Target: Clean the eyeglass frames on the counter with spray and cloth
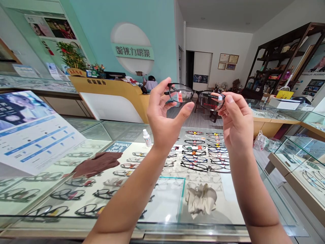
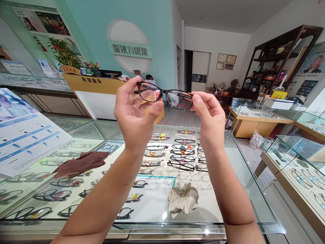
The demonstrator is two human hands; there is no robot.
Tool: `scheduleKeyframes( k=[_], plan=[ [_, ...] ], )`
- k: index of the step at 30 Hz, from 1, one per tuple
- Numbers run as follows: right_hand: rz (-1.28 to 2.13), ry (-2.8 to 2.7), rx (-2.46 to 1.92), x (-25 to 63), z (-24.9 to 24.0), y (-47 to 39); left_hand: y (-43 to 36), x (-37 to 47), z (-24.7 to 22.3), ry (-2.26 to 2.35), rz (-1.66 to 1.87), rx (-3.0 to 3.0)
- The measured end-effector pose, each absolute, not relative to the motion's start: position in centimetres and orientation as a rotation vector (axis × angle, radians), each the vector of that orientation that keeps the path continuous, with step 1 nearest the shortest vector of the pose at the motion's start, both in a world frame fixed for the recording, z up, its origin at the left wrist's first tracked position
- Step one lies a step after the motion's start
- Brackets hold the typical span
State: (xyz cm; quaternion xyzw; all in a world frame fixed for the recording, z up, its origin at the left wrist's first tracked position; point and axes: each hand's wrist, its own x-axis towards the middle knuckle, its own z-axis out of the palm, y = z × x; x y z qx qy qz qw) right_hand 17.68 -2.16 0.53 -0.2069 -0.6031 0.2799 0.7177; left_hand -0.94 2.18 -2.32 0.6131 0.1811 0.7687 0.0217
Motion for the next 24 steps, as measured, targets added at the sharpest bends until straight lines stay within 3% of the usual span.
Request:
scheduleKeyframes(
  k=[18,24],
  plan=[
    [0.661,-1.400,-0.510,17.6,0.4,-1.4,-0.4,0.2,-1.1,0.479,2.294,1.570],
    [0.725,-1.392,-0.542,17.7,0.0,-0.6,-1.1,0.8,-1.1,0.422,2.446,1.536]
  ],
)
